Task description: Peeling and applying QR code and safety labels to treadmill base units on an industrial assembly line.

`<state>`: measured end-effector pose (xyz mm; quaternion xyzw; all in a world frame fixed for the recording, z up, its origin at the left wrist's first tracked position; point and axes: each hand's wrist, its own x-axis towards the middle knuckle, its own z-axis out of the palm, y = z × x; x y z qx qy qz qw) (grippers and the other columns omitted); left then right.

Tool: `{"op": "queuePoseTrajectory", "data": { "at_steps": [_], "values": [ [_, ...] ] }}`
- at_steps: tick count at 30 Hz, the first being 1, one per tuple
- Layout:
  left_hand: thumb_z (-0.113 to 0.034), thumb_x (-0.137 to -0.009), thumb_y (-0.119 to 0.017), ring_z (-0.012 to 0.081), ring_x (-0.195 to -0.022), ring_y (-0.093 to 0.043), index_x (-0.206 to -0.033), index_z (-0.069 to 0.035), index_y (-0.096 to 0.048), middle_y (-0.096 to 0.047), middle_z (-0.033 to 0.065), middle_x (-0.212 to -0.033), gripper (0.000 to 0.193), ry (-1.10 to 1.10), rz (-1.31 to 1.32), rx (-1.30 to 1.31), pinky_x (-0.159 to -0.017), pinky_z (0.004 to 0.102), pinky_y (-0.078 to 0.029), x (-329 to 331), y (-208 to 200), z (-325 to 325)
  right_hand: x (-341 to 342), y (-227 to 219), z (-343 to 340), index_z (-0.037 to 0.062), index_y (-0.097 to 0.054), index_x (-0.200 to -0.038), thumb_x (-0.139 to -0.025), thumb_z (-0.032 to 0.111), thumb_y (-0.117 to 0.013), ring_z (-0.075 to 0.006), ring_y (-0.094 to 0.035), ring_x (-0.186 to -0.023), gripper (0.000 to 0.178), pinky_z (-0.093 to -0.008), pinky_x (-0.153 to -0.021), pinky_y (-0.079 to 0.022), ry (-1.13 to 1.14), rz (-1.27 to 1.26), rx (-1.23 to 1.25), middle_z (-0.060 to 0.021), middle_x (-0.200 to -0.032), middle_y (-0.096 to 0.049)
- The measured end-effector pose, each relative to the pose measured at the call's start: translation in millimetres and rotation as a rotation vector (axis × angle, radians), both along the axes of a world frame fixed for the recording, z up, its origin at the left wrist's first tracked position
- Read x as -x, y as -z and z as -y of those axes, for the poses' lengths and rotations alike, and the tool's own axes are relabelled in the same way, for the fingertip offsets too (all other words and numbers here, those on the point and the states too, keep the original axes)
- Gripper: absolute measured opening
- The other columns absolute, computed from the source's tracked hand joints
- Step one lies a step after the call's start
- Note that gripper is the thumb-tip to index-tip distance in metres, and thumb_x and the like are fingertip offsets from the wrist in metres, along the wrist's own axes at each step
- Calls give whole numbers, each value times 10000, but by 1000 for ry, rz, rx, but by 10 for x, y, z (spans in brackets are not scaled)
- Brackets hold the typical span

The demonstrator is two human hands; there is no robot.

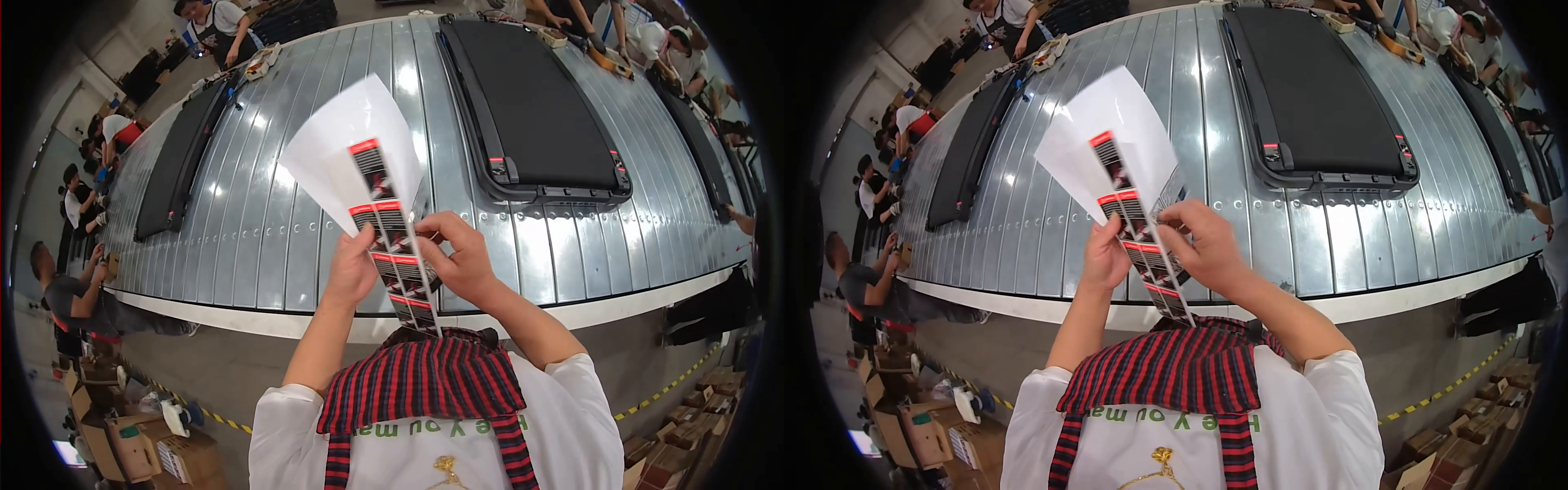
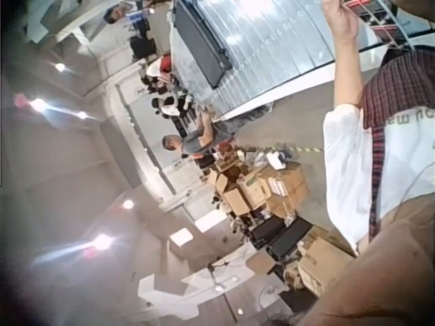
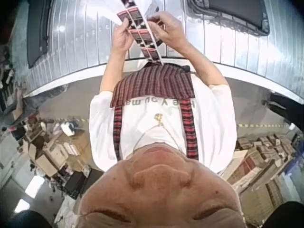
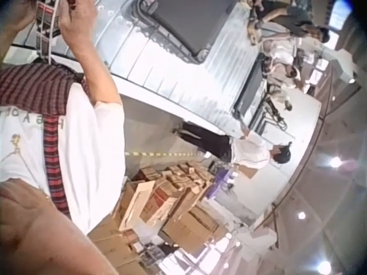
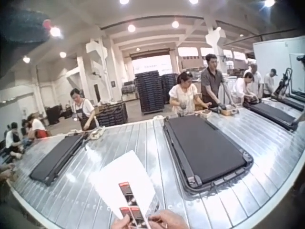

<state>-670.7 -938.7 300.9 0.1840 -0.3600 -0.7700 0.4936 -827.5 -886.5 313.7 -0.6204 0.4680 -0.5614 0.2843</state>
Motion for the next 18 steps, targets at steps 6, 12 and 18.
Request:
{"op": "queuePoseTrajectory", "data": {
  "at_steps": [6, 12, 18],
  "values": [
    [-161, -889, -382, 206, -1027, -498, -1170, -46, -404, -513, 90, -1117, 304, 46, -101, -76, -887, 358, -403, 310, 54, -83, 359, 3, -89, 24, -554, -869, -642, 37, -670, -233, -549, -744, 255, -299, -630, -454, 152, -202, 298, -97, -841, -558],
    [-155, -878, -429, 174, -1000, -507, -1182, -43, -382, -509, 70, -1105, 327, -4, 17, -113, -847, 326, -429, 804, 41, -191, 851, -14, -90, 17, -561, -850, -630, 41, -661, -266, -549, -752, 243, -326, -642, -450, 96, -194, 280, -113, -823, -560],
    [-184, -891, -393, 234, -995, -514, -1183, -37, -375, -507, 112, -1102, 327, -85, -24, -135, -843, 367, -441, 1095, 50, -233, 1122, -25, -67, 6, -560, -857, -645, 35, -649, -270, -549, -747, 232, -322, -635, -449, 73, -162, 266, -119, -828, -562]
  ]
}}
